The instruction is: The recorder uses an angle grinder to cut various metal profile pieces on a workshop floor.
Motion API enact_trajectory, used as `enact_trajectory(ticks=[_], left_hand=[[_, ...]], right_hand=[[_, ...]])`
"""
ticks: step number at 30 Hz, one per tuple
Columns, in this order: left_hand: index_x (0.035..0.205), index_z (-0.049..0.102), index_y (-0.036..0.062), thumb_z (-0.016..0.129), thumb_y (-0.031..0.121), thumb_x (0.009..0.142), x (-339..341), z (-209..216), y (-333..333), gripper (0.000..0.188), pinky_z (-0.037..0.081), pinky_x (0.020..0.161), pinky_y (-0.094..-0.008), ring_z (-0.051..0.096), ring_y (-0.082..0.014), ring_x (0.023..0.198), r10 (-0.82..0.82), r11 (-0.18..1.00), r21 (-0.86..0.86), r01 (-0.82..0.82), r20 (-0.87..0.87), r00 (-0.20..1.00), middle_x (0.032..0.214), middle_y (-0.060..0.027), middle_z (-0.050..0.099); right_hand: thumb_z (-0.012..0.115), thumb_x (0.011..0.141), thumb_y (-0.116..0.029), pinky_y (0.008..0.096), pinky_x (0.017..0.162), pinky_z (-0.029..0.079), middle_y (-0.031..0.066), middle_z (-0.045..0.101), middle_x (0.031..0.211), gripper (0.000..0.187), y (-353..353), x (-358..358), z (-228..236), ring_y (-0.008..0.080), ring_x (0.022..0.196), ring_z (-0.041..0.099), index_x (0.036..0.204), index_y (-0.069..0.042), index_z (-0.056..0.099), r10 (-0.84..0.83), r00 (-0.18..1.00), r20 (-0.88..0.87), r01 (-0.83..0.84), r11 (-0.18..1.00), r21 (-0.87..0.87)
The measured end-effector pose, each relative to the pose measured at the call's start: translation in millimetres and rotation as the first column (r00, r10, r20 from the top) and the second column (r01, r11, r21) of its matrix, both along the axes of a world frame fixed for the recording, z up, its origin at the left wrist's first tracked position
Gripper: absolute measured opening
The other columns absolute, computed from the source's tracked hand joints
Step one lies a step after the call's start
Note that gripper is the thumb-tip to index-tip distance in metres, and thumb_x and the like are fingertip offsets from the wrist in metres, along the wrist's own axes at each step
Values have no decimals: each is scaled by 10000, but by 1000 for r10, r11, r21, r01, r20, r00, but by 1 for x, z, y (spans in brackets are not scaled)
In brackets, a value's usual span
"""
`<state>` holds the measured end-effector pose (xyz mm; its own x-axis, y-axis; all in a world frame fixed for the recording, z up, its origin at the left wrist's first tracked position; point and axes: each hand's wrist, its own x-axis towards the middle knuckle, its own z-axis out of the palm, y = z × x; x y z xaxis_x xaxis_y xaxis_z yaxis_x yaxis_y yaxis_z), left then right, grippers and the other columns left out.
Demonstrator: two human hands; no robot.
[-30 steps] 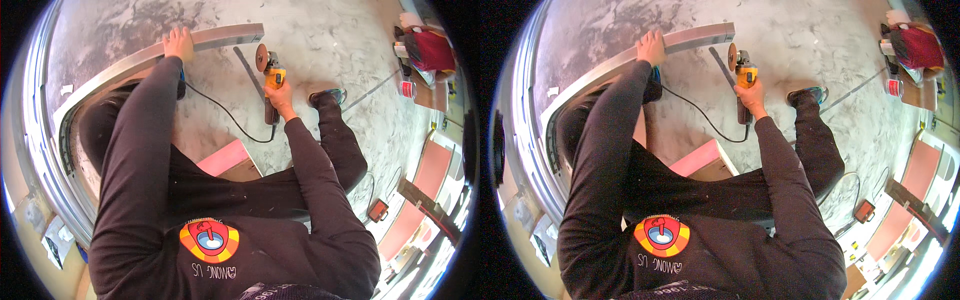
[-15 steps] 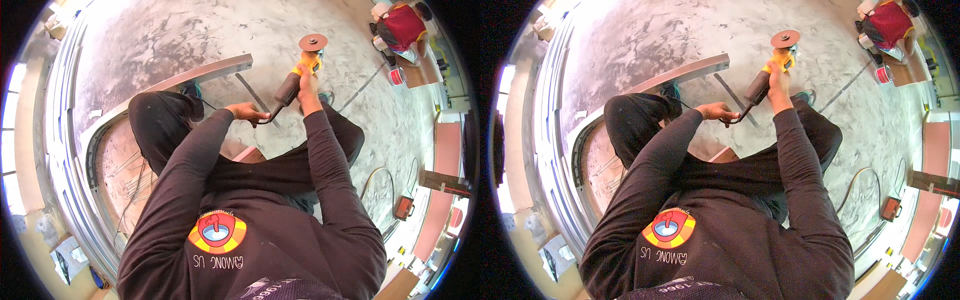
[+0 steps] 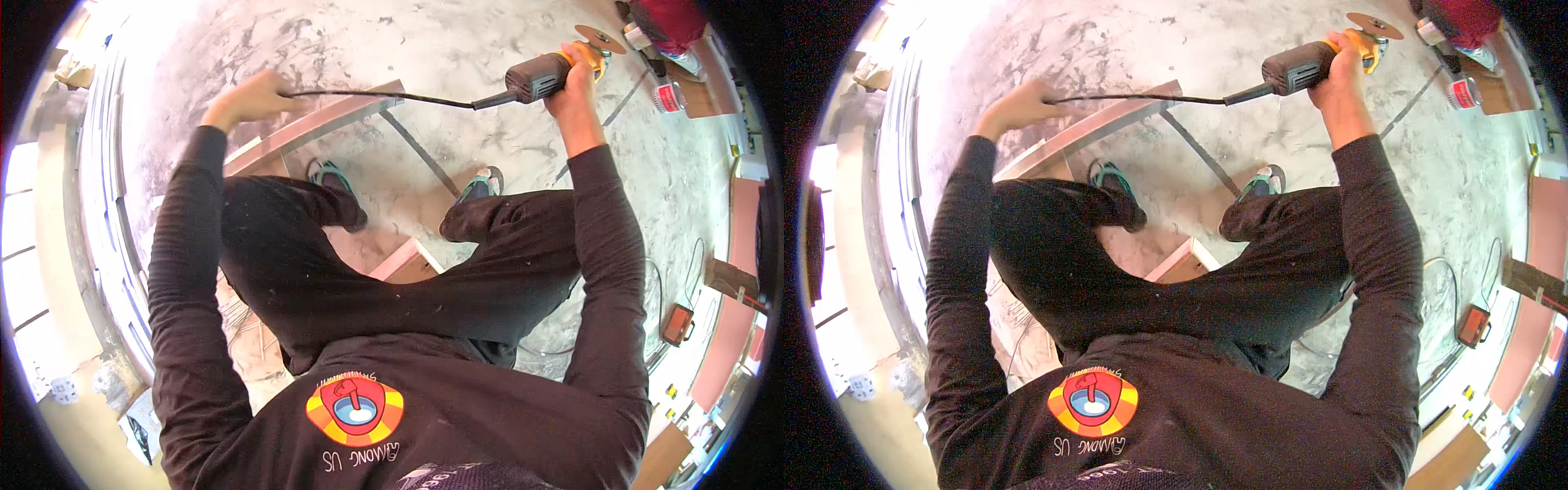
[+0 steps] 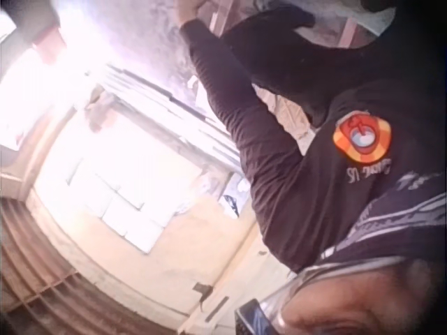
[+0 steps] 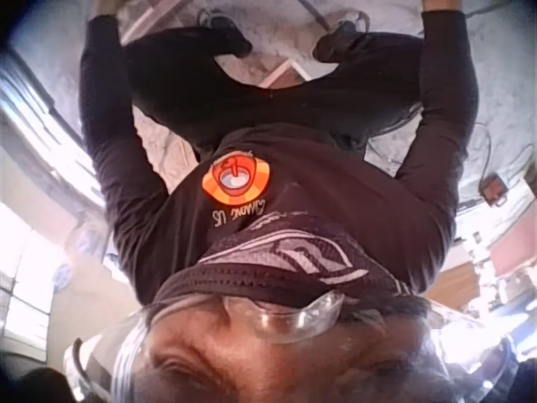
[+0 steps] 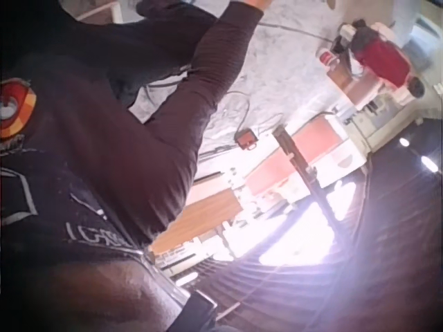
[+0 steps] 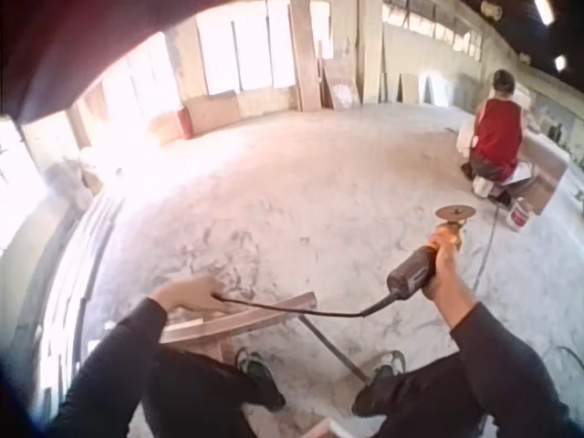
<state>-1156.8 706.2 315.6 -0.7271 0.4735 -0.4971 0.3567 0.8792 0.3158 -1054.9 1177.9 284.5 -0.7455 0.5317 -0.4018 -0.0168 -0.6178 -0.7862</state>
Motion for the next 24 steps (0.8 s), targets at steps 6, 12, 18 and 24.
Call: enact_trajectory(ticks=[6,12,18,24], left_hand=[[799,697,-68,770,431,799,-18,-94,-98,505,428,545,-402,488,-215,512,260,950,-99,-297,-279,924,562,-159,543],[619,614,-31,802,536,772,-54,-87,-89,616,398,527,-416,437,-213,496,519,817,-75,-572,-338,785,520,-154,472],[657,590,-23,778,586,788,-29,-116,-81,651,399,540,-414,431,-240,525,701,694,92,-714,-316,640,536,-142,448],[935,635,20,621,388,981,51,-81,-84,372,414,874,-477,536,-424,1056,800,431,319,-844,-568,193,987,-212,616]], right_hand=[[671,861,-268,431,756,569,125,645,859,314,-6,-31,-29,290,763,663,1025,-36,539,49,984,170,-41,998,-49],[676,846,-281,417,726,569,147,644,822,358,1,-61,-69,280,731,648,1042,-10,548,173,916,362,-113,977,-181],[649,865,-265,387,674,553,126,630,779,289,-5,-92,-115,267,706,638,988,-23,550,263,841,472,-213,964,-158],[666,866,-214,394,658,557,118,624,805,255,-75,-117,-50,266,693,642,991,-24,552,288,804,520,-255,957,-135]])
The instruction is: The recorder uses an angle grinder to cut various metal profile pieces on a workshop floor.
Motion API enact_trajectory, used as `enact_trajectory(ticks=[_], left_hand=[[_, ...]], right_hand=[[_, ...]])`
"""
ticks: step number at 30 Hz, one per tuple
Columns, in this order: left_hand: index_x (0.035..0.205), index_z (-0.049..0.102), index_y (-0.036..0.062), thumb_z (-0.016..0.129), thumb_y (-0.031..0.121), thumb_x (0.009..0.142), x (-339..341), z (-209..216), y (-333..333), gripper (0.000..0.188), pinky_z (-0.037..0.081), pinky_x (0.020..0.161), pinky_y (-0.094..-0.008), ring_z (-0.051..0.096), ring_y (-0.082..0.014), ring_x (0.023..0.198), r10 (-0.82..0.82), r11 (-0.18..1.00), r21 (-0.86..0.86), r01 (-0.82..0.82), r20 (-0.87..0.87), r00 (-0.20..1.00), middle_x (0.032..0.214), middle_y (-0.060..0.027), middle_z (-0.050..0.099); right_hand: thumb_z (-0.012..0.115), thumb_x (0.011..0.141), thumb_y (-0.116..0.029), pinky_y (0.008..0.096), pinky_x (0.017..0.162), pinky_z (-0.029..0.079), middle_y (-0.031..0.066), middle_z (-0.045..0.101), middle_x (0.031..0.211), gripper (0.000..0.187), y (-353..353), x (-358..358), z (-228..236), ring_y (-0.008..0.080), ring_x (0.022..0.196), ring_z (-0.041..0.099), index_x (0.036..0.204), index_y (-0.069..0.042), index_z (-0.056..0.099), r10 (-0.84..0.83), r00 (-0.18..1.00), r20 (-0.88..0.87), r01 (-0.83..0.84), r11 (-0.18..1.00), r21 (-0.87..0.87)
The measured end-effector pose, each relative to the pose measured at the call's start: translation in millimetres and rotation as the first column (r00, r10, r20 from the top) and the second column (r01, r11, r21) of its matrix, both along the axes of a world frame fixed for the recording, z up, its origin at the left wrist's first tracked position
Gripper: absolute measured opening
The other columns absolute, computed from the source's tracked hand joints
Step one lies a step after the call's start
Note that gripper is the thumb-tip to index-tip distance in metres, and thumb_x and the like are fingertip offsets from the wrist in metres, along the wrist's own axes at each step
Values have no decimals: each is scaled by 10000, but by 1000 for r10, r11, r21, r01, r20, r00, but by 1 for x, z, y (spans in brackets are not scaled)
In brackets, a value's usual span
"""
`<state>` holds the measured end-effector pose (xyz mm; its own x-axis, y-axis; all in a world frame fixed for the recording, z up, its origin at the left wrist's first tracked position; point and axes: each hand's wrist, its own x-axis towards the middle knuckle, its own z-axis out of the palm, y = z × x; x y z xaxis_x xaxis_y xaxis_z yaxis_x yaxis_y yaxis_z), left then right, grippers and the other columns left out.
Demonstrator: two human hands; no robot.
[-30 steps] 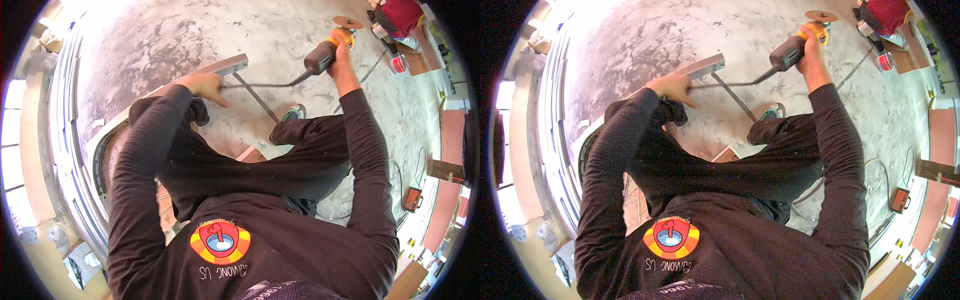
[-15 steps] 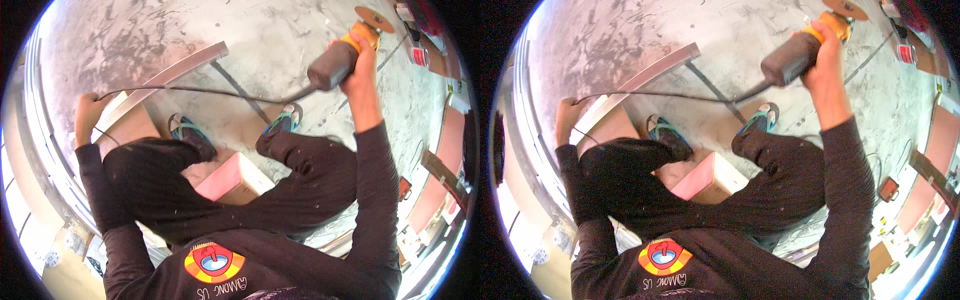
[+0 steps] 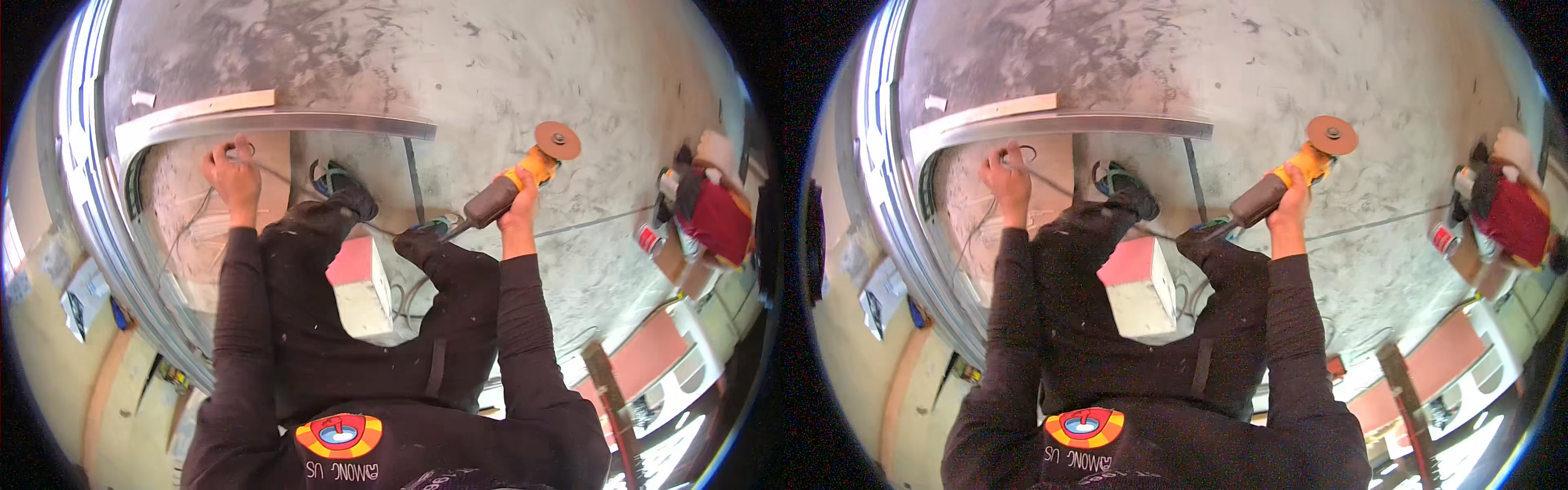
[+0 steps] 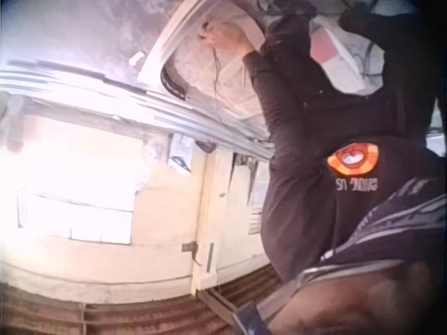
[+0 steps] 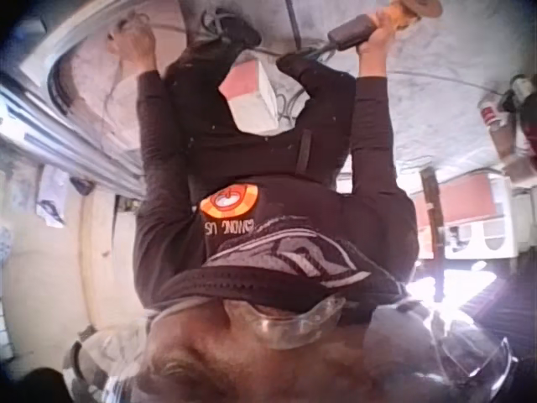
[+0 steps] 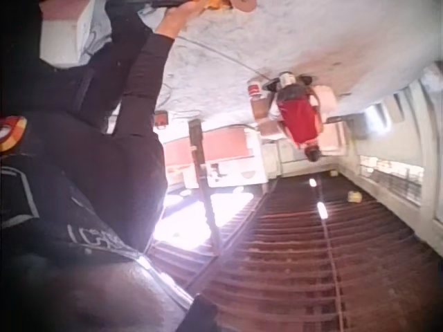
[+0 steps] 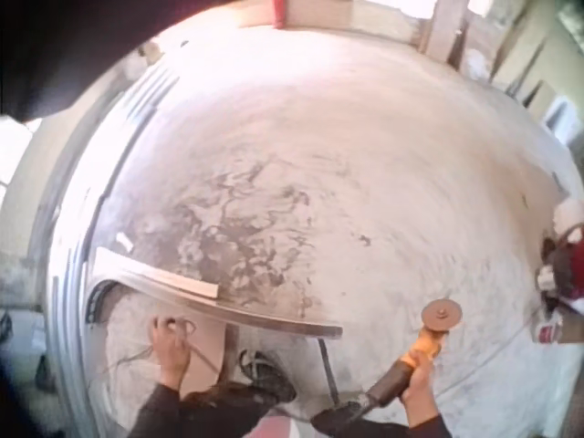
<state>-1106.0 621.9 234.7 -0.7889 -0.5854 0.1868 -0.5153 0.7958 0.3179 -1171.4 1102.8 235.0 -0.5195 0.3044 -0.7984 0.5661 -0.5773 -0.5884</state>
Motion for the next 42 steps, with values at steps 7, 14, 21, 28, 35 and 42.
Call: enact_trajectory(ticks=[7,14,21,28,35,42], left_hand=[[1035,579,-42,512,347,1049,142,51,28,395,472,809,-431,614,-375,905,619,502,719,-481,90,780,946,-235,640],[1010,551,-41,556,288,1029,146,133,20,329,476,779,-435,600,-365,888,768,561,479,-675,3,641,957,-199,619],[1094,497,-9,572,205,999,77,214,72,246,443,881,-501,545,-428,1042,859,511,352,-784,-210,466,1144,-268,531],[1104,495,19,601,213,969,-93,260,157,259,416,974,-531,488,-523,1160,841,537,445,-716,-226,491,1279,-346,463],[1108,477,28,609,230,965,-263,294,178,279,413,929,-524,489,-487,1076,862,496,651,-574,-288,418,1279,-296,461],[1123,527,58,658,238,921,-341,306,213,300,436,915,-500,534,-426,1089,922,382,660,-647,-323,216,1314,-238,489]], right_hand=[[670,874,-219,388,677,565,114,621,831,257,-87,-43,143,261,728,647,994,-26,549,452,877,163,-463,885,38],[671,861,-256,387,682,579,101,612,812,284,-201,-145,241,242,718,644,980,-43,526,697,709,108,-694,717,-65],[683,863,-177,404,613,578,99,605,815,264,-298,-241,253,259,687,647,1027,-50,519,907,418,49,-904,420,-76],[719,841,-118,340,622,554,66,611,870,320,-393,-386,292,195,688,632,1090,-34,537,973,-192,-126,-969,-168,179],[724,841,-132,333,644,559,54,598,892,334,-462,-488,383,174,700,626,1103,-34,542,757,-645,-100,-697,-530,483],[697,882,-169,350,605,573,82,614,902,340,-500,-475,414,218,668,648,1142,-38,521,583,-805,-110,-567,-703,429]])
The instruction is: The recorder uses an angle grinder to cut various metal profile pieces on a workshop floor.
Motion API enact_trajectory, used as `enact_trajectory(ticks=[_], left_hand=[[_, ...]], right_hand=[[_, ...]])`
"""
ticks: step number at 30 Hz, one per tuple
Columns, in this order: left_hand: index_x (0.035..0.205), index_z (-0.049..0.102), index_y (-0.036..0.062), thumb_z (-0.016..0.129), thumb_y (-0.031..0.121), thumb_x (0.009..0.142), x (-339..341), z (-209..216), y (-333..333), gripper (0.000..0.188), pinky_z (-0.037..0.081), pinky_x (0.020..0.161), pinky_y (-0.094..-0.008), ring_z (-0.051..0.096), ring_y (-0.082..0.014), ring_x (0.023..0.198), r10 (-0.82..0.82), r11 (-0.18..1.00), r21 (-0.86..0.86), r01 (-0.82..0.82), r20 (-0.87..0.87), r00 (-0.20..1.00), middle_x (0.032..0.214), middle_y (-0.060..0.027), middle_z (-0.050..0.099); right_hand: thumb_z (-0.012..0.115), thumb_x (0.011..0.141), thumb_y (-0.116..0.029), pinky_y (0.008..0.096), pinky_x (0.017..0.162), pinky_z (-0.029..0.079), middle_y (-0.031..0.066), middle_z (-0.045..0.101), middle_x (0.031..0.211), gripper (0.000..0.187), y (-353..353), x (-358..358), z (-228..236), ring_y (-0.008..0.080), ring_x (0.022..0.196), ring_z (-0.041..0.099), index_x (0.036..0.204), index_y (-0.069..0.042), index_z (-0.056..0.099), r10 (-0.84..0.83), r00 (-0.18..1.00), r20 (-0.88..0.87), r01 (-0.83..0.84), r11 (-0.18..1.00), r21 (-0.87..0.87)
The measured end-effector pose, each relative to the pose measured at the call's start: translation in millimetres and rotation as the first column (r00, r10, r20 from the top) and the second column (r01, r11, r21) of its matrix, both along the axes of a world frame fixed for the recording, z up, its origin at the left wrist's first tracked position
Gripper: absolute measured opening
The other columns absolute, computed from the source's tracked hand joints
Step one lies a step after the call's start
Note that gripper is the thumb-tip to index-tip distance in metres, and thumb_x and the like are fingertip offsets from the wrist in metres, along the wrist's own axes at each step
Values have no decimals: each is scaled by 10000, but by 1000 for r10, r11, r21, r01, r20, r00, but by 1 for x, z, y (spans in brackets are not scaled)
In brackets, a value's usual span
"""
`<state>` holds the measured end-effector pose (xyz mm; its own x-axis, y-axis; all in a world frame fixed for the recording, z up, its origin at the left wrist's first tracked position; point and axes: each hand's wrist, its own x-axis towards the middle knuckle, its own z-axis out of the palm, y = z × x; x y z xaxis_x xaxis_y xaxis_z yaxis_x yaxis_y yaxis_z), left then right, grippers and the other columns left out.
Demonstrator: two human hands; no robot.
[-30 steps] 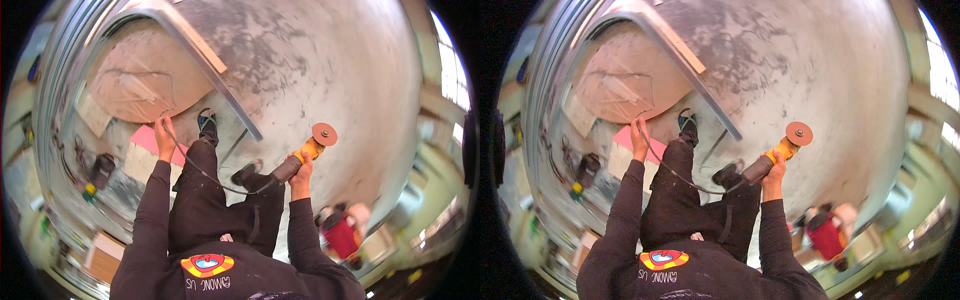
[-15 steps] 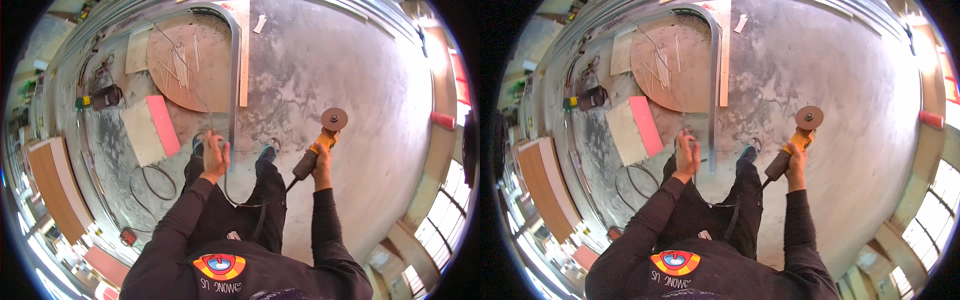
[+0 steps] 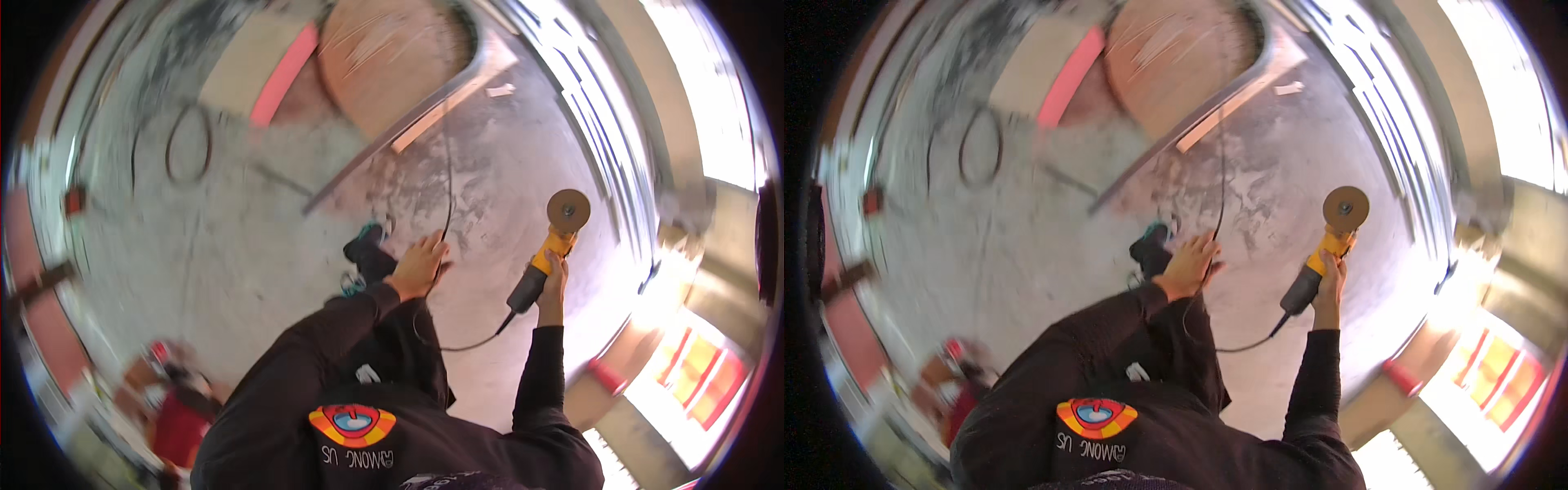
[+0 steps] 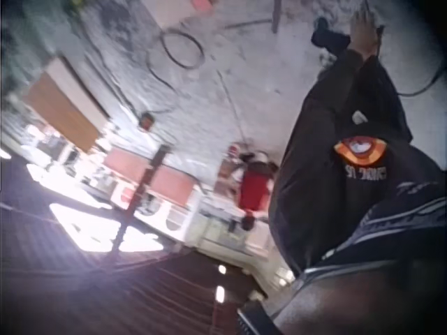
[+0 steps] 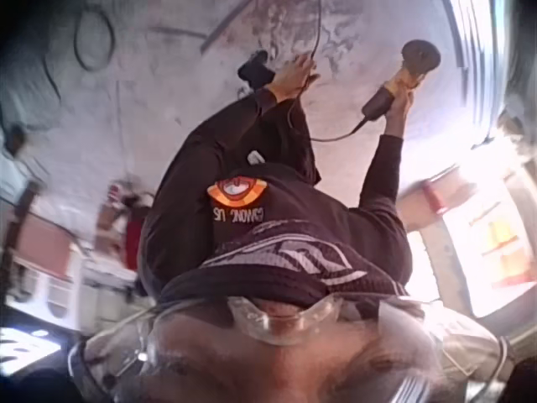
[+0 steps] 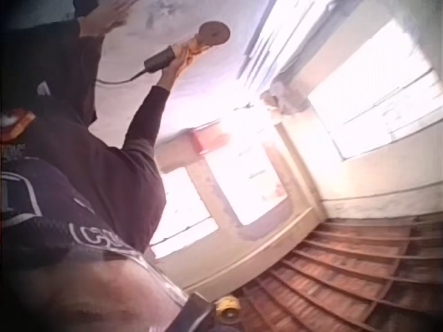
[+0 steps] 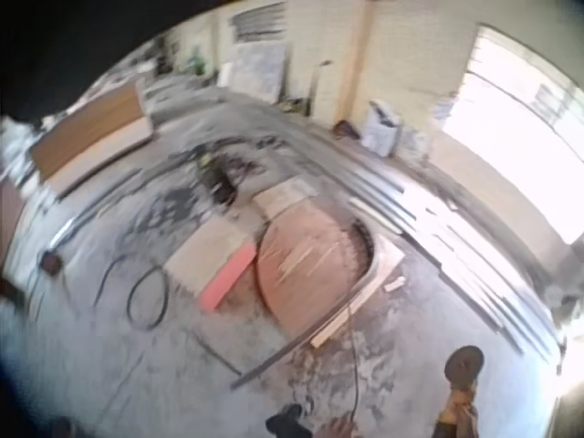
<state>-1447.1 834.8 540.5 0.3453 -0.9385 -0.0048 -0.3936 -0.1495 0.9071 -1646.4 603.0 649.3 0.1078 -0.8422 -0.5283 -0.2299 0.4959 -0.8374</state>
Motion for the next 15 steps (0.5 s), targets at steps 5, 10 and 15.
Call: enact_trajectory(ticks=[5,10,15], left_hand=[[1198,560,87,683,253,896,-22,6,44,366,441,926,-486,534,-356,1179,287,954,64,-294,99,953,1348,-158,515],[1305,556,130,611,217,927,-79,-8,31,392,458,933,-539,516,-339,1240,478,818,245,-520,212,852,1385,-102,514],[1383,533,93,568,159,895,-122,-74,57,494,450,1016,-530,532,-379,1277,488,555,635,-537,275,829,1479,-130,498]], right_hand=[[700,883,-181,351,603,569,80,630,868,317,4,81,28,217,684,652,1112,-34,536,467,882,-61,-465,884,45],[731,866,-121,299,726,544,28,644,980,359,8,162,33,148,830,643,1177,-33,575,858,512,-37,-858,513,37],[752,822,-117,310,804,529,54,662,1047,388,81,238,-40,143,923,641,1157,-4,591,999,23,24,-993,26,-113]])
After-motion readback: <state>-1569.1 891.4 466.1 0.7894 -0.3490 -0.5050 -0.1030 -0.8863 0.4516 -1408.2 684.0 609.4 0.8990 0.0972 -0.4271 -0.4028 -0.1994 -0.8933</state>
